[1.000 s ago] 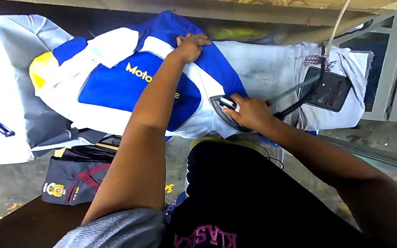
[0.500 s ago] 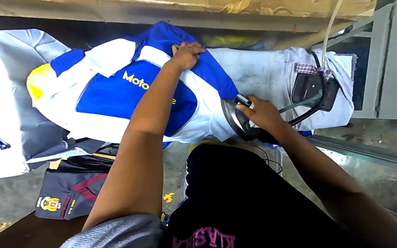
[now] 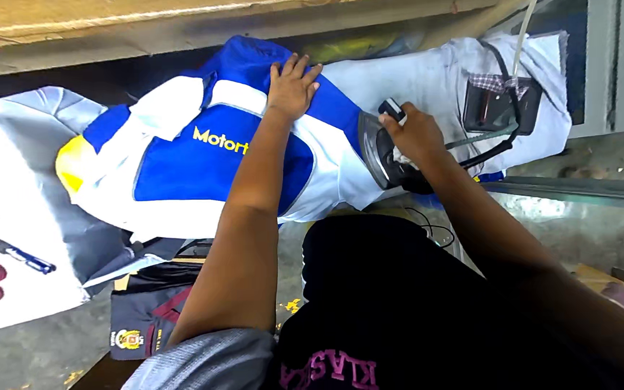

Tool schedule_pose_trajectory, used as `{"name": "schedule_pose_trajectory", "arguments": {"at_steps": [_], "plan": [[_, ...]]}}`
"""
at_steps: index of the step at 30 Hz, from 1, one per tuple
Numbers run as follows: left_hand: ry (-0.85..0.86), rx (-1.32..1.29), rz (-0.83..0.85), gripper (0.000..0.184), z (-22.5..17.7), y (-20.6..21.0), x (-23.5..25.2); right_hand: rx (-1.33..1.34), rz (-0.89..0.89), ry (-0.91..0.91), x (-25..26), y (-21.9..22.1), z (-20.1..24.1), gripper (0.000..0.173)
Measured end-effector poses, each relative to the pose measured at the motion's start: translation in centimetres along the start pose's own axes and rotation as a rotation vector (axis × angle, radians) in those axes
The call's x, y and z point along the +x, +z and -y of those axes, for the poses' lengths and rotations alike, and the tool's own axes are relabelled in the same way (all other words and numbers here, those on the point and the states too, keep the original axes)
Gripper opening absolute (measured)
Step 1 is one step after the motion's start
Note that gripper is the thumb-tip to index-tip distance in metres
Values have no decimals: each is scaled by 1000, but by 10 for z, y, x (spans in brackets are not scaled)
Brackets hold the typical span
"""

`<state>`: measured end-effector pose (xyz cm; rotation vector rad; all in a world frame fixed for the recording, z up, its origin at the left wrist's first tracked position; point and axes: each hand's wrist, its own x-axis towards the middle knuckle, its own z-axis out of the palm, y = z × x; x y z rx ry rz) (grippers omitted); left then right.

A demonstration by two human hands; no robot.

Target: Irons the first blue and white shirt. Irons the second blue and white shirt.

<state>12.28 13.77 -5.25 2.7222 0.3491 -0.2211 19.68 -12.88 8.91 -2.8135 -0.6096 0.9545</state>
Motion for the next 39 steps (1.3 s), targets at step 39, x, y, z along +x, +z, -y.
{"name": "schedule_pose_trajectory", "arguments": {"at_steps": [39], "plan": [[-177, -332, 50, 42, 1, -23, 8, 71, -75, 28, 23, -6, 48, 62]]}}
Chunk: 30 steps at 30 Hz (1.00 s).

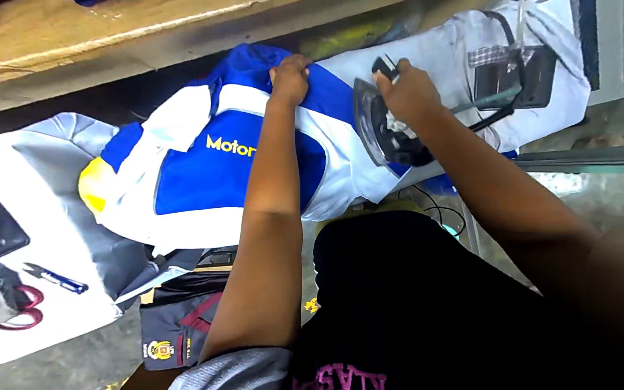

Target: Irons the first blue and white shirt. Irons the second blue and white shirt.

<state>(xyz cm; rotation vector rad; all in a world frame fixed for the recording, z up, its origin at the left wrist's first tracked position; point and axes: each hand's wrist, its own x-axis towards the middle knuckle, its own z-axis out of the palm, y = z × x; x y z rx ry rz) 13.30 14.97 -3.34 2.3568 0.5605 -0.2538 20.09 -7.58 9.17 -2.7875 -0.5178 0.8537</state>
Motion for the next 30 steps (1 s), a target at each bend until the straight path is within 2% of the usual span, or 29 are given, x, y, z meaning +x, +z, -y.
{"name": "schedule_pose_trajectory", "arguments": {"at_steps": [5, 17, 24, 30], "plan": [[-8, 10, 41, 42, 0, -1, 0, -72, 62, 23, -26, 6, -31, 63], [-55, 45, 26, 43, 1, -2, -2, -103, 110, 38, -32, 1, -42, 64], [-64, 36, 8, 43, -2, -2, -1, -89, 79, 32, -38, 3, -49, 63], [-51, 91, -41, 41, -9, 0, -1, -76, 96, -15, -39, 0, -53, 65]]}}
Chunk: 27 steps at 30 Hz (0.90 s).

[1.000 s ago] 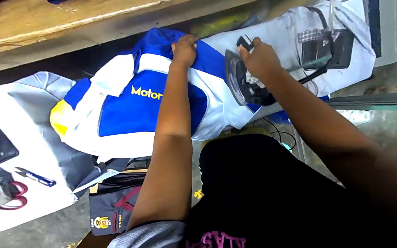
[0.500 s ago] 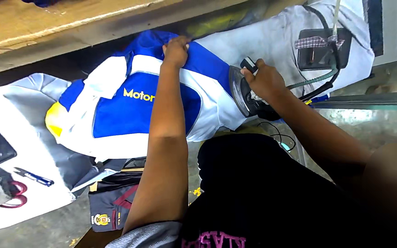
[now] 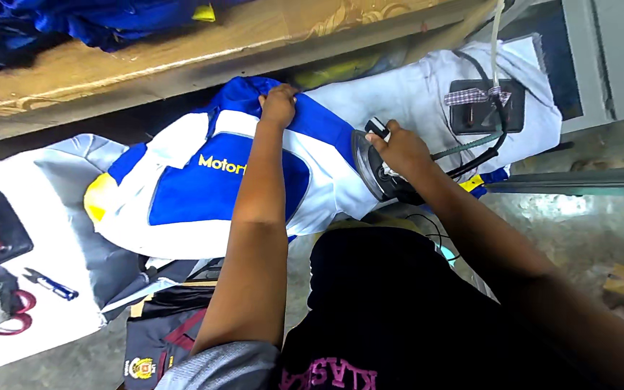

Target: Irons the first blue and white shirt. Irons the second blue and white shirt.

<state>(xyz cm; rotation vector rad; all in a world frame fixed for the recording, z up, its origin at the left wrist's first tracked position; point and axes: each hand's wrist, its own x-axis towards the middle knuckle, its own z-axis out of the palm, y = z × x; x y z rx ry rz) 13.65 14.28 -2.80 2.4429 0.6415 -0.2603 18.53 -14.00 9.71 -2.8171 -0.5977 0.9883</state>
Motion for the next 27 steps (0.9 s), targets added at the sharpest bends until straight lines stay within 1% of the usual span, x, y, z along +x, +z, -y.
{"name": "schedule_pose_trajectory", "arguments": {"at_steps": [3, 8, 15, 21, 27], "plan": [[30, 30, -57, 40, 0, 3, -1, -37, -24, -66, -3, 3, 8, 64], [39, 14, -31, 40, 6, 4, -2, -69, 1, -138, 1, 9, 32, 61], [17, -30, 7, 41, 13, 2, -2, -23, -71, -40, 15, 7, 34, 62], [31, -55, 8, 41, 15, 1, -1, -27, -19, -73, 13, 5, 29, 63], [16, -49, 24, 42, 14, 1, -1, 45, -97, 5, 27, 1, 23, 60]]}}
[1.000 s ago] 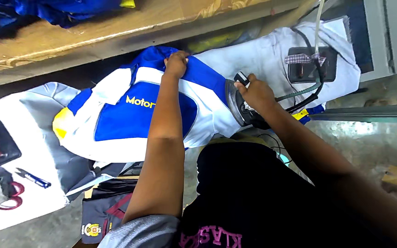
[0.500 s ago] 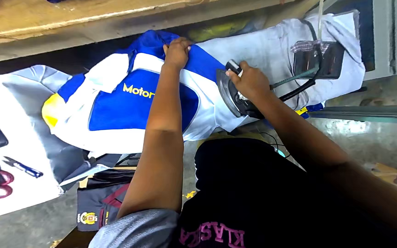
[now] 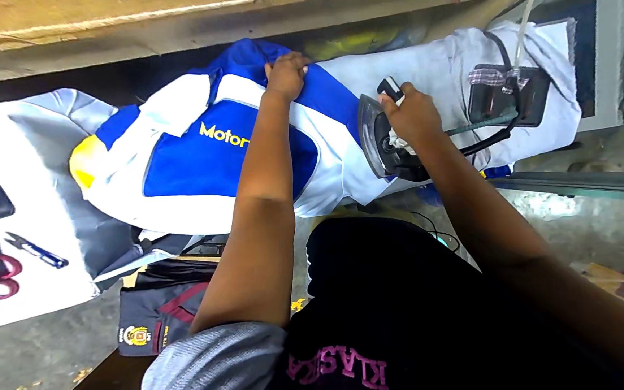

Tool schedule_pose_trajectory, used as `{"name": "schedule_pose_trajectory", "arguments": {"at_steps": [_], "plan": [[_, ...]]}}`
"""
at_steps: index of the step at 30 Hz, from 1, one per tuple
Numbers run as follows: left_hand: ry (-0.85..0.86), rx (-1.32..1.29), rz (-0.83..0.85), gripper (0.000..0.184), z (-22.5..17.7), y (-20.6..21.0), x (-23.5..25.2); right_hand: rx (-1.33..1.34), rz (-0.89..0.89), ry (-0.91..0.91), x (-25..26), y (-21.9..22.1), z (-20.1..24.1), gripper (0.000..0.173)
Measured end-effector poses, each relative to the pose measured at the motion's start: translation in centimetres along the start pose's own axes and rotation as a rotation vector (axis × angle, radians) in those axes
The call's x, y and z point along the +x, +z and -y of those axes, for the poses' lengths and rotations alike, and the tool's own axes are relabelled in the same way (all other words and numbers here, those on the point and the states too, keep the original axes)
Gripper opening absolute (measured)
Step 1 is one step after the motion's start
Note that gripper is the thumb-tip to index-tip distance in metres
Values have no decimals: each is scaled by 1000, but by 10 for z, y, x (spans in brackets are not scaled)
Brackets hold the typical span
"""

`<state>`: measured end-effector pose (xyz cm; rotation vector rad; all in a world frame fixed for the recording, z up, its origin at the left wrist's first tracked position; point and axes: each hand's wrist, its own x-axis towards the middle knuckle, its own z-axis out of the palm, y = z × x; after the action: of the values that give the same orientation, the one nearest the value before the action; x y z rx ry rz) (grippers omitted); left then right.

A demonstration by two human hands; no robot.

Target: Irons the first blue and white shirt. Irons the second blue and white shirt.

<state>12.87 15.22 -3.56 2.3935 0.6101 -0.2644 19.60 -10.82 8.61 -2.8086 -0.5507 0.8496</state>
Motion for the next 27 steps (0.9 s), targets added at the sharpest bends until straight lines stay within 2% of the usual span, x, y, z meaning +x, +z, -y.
{"name": "schedule_pose_trajectory", "arguments": {"at_steps": [6, 13, 17, 24, 27], "plan": [[-34, -32, 36, 42, -7, -5, 2, -2, 17, -62, -1, -7, -17, 61], [-49, -39, 65, 42, -8, -7, 1, -181, 109, -273, -9, 1, 17, 61], [-33, -41, 64, 42, -10, -8, -3, -237, 151, -370, -16, 7, 10, 58], [-7, -49, 48, 42, -6, -5, -2, -277, 158, -430, -13, 8, 24, 56], [-22, -54, 44, 42, -8, -9, -2, -304, 185, -525, -23, 6, 4, 54]]}}
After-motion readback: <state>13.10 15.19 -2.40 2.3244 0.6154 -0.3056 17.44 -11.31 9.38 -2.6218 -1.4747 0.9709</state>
